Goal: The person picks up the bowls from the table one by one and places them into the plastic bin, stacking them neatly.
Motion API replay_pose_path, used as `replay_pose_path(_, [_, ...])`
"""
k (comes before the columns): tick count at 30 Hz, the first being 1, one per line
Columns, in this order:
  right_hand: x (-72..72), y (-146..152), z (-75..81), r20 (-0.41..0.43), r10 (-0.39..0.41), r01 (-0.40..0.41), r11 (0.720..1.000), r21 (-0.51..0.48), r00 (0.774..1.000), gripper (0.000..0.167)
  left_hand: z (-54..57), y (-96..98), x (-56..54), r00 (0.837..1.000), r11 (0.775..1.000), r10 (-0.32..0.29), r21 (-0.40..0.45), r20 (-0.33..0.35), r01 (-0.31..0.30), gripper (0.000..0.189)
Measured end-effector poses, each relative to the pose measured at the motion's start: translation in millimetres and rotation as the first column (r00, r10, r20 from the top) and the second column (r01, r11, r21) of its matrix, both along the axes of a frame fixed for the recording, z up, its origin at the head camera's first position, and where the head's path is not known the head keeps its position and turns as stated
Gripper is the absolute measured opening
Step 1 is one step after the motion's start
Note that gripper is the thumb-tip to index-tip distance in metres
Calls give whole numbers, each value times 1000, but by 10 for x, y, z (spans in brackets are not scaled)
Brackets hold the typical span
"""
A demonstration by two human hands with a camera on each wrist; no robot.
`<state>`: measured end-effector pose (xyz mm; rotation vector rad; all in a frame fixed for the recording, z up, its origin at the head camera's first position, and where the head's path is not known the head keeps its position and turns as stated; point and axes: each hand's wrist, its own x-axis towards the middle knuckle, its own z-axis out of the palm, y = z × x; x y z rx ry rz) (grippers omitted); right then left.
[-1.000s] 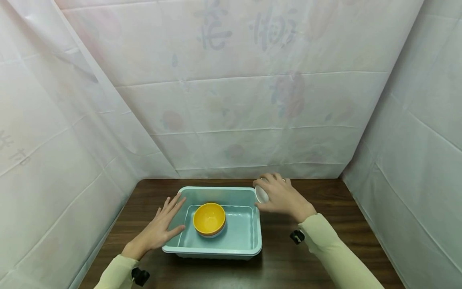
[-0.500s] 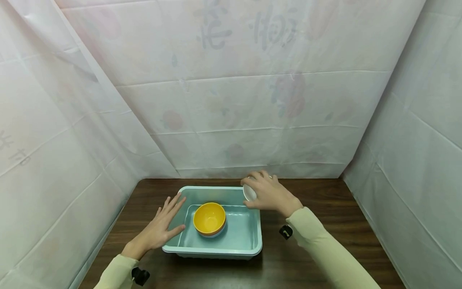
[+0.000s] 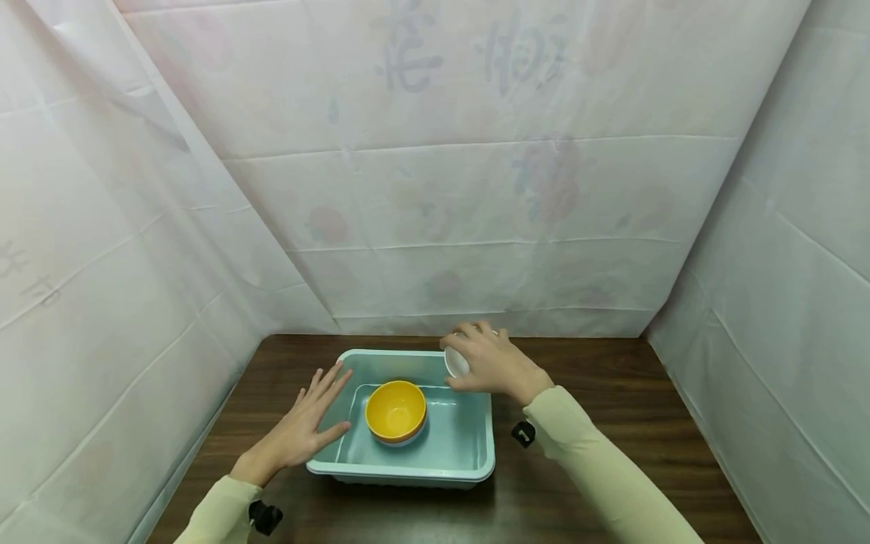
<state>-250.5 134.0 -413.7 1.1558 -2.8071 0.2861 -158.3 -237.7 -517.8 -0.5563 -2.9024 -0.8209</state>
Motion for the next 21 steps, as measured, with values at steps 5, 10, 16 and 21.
replay_pose_path(5, [-26,-68,-15,-1,8,-8,1000,5,1000,57,6,-4,-1,1000,1000,-1,-2,4,1,83])
replay_pose_path(10, [-44,-143,-7,20,12,-13,1000,5,1000,57,17,-3,1,1000,1000,-3,-1,14,4,84])
replay_pose_path(16, [-40,-243,9,53,7,-6,1000,-16,999,55,10,-5,3,1000,1000,1,-5,8,-1,84])
replay_pose_path(21, [-41,-314,17,60,8,-6,999,-34,998,54,2,-4,-2,1000,1000,2,-1,0,-2,84])
